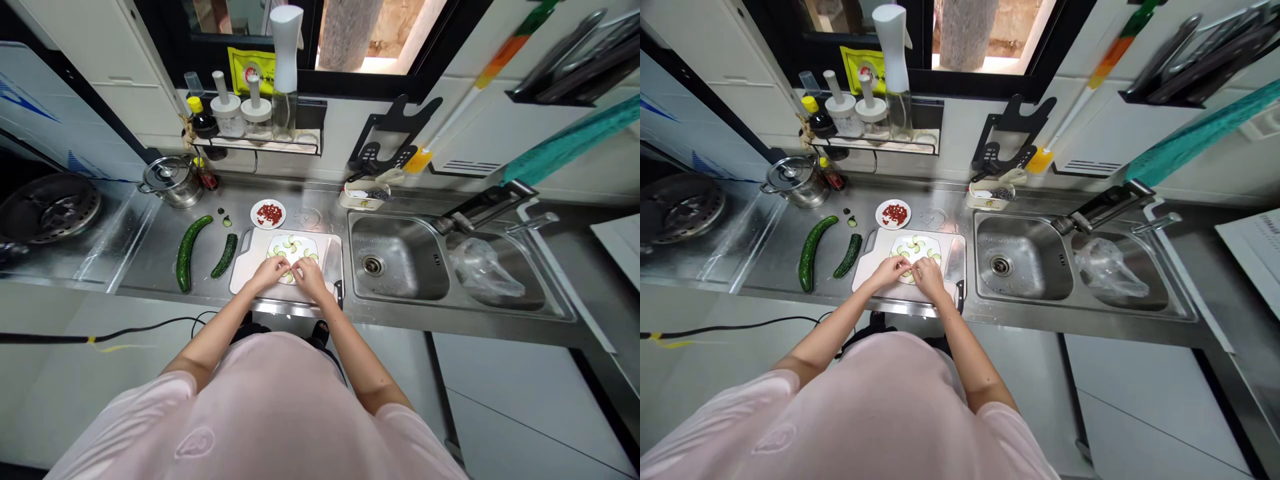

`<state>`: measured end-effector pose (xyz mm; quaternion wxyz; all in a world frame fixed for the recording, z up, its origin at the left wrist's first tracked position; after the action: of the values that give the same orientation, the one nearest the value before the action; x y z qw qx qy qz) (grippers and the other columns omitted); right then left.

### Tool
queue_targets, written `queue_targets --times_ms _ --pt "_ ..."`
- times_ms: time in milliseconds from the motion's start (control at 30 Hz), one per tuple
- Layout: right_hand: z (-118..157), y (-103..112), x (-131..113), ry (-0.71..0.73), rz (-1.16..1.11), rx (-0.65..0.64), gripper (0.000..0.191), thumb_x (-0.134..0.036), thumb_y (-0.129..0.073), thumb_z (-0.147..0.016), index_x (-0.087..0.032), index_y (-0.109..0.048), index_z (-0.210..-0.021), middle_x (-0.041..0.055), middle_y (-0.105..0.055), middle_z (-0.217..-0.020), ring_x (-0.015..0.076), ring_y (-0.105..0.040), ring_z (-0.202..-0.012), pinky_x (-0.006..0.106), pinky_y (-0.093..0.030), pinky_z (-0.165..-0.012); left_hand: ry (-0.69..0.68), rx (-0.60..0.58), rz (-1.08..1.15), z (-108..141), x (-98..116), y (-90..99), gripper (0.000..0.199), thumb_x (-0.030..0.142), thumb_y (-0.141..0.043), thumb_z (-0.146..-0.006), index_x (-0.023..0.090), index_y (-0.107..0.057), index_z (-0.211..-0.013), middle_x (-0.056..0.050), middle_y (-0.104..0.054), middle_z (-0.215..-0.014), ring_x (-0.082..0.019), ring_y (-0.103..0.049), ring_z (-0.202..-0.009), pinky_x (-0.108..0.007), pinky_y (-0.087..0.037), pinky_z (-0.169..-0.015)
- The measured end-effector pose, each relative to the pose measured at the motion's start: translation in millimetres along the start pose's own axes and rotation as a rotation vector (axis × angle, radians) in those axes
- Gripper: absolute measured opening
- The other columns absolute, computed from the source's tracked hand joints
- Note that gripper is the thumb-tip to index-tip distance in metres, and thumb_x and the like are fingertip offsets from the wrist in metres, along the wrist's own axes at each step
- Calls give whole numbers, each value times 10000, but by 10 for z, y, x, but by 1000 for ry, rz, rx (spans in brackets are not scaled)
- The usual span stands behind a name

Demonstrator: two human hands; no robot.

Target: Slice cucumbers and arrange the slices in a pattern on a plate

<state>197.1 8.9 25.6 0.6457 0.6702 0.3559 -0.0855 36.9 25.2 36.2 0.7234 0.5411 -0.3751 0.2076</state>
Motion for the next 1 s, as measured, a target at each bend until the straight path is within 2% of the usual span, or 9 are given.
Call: queue_targets --times_ms 133,333,633,1000 --pt "45 -135 40 -66 49 2 135 -266 -486 -883 -209 -609 -876 64 -546 -945 222 -416 -989 328 -324 -845 78 76 -123 25 -82 -14 154 294 -542 -813 193 -631 -887 -24 -665 -864 -146 -584 -769 -236 -415 -698" --pt "78 -241 104 -124 95 -4 147 -277 -491 -877 -211 -621 -897 74 -532 -1020 235 -378 -1044 346 -312 -866 159 50 -215 46 -130 -76 151 306 -560 -811 204 -630 -899 -27 -664 -877 -152 -587 -794 -237 -410 -701" --pt "44 -311 102 -94 160 -39 155 -282 -486 -882 -206 -621 -882 74 -528 -1026 234 -368 -1016 349 -303 -874 226 46 -300 15 -163 -194 135 309 -548 -821 221 -614 -900 -20 -665 -889 -161 -581 -818 -245 -384 -691" --pt "21 -357 102 -67 212 -57 189 -284 -470 -891 -196 -637 -878 85 -520 -1012 232 -356 -991 356 -302 -865 282 6 -352 -8 -118 -231 150 300 -534 -840 216 -616 -933 -45 -657 -956 -169 -575 -879 -250 -385 -738"
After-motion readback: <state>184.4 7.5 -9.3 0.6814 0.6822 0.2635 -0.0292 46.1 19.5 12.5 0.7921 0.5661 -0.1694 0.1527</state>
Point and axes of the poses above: each hand's wrist, its own z-axis away from the middle knuckle, its own y-axis out of the back of the hand, x = y × z, the point moved 2 cm from there along -z, towards the middle knuckle
